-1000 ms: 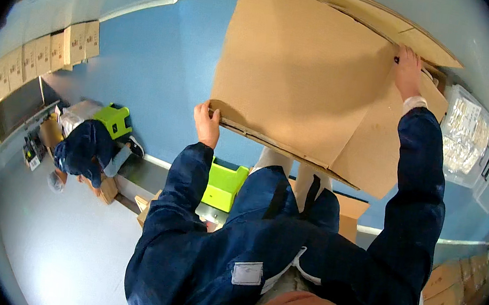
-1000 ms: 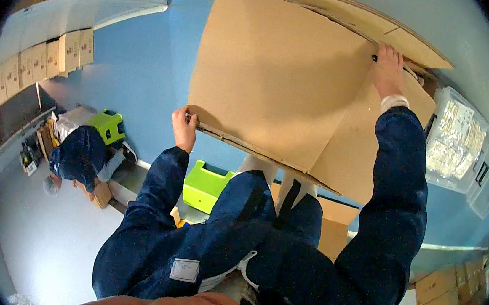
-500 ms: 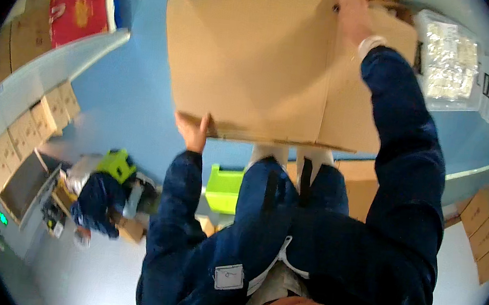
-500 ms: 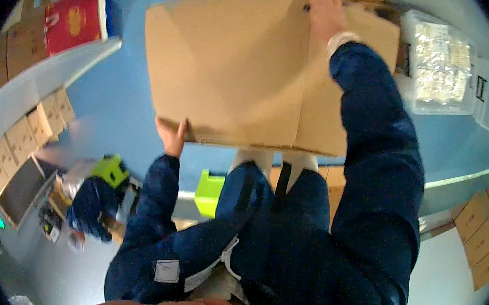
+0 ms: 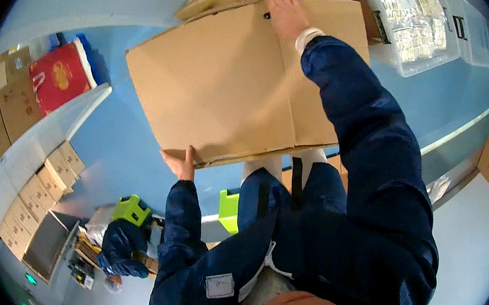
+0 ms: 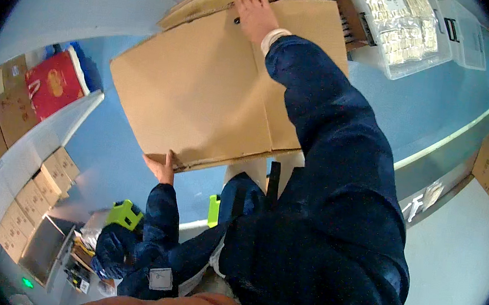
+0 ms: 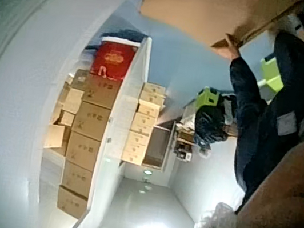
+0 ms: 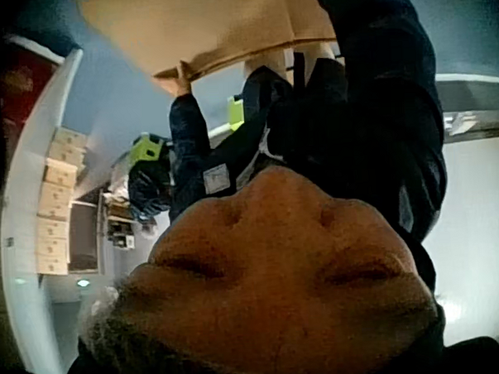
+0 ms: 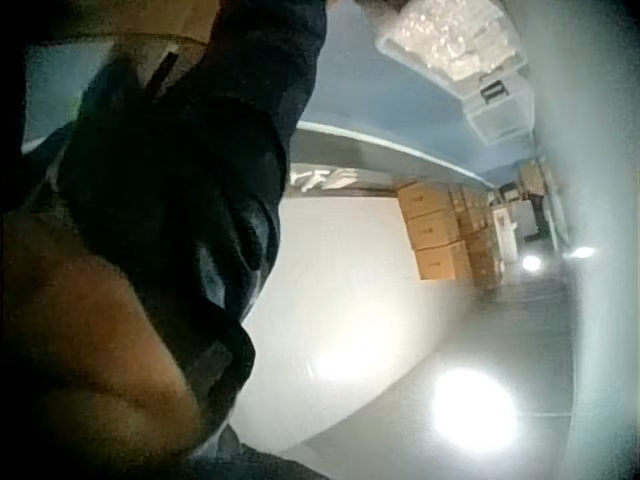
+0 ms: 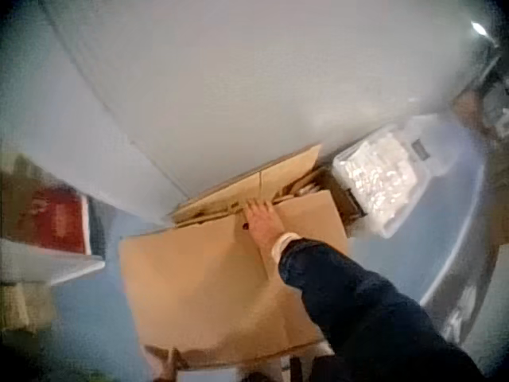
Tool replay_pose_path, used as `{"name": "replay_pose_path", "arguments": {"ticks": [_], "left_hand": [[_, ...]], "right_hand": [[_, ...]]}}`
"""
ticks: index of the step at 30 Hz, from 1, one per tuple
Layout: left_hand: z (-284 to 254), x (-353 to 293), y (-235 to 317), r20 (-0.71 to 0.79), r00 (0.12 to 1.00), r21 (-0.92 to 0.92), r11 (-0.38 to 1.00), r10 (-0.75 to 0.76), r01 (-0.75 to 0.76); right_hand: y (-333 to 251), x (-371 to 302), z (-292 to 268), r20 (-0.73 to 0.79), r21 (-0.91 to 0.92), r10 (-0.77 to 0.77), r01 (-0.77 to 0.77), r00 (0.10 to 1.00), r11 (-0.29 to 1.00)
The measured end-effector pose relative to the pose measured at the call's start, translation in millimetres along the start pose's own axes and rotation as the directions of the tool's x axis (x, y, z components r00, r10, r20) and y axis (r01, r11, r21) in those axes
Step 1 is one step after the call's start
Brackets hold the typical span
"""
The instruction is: The person assembles cardboard boxes in a warehouse setting. They fold the flaps of flat cardboard sheets into box shapes, secure them with yellow packing tape using a handheld dispenser, and use a utility knife to trim excess material. The person handles multiple boxes sequentially, placing finished units aside.
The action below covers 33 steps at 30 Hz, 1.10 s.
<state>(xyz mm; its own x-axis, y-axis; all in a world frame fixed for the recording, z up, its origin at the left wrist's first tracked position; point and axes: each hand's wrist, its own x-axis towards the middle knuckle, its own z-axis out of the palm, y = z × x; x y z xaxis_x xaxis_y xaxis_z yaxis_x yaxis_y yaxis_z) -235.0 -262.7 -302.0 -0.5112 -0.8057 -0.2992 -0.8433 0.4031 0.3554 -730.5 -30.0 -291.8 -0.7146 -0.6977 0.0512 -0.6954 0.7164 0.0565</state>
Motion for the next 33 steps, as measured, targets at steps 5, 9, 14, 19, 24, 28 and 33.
{"name": "replay_pose_path", "arguments": {"ticks": [5, 9, 14, 19, 24, 28, 33], "left_hand": [[1.1, 4.6, 18.6, 0.098, 0.995, -0.109, 0.993, -0.029, 0.039], [-4.1, 7.3, 4.8, 0.198, 0.977, -0.261, 0.956, -0.081, 0.133], [-8.8, 33.8, -28.6, 0.222, 0.975, -0.318, 0.944, -0.014, 0.086], [-20.2, 28.5, 4.7, 0.196, 0.973, -0.073, 0.987, -0.124, 0.141], [-26.5, 26.4, -4.9, 0.095, 0.992, 0.032, 0.996, -0.085, 0.082], [-24.3, 40.0, 8.9, 0.19, 0.98, -0.393, 0.911, -0.055, 0.127], [-33.5, 65.6, -18.6, 0.171, 0.93, -0.679, 0.645, -0.325, 0.351]], "right_hand": [[22.2, -12.4, 2.4, -0.093, 0.12, 0.027, -0.016, 0.995, 0.993], [6.1, -29.2, -34.4, -0.131, 0.469, 0.099, -0.026, 0.986, 0.883], [22.9, -109.1, -57.6, 0.239, 0.721, 0.17, -0.292, 0.956, 0.628], [23.5, -172.1, -69.9, 0.648, 0.761, 0.073, -0.646, 0.758, -0.054], [77.2, -221.6, -33.9, 0.367, 0.847, 0.586, -0.52, 0.723, 0.111], [146.0, -266.9, -14.2, 0.428, 0.583, 0.568, -0.695, 0.703, 0.421], [102.8, -242.4, -36.3, 0.464, 0.605, 0.57, -0.712, 0.679, 0.356]]}}
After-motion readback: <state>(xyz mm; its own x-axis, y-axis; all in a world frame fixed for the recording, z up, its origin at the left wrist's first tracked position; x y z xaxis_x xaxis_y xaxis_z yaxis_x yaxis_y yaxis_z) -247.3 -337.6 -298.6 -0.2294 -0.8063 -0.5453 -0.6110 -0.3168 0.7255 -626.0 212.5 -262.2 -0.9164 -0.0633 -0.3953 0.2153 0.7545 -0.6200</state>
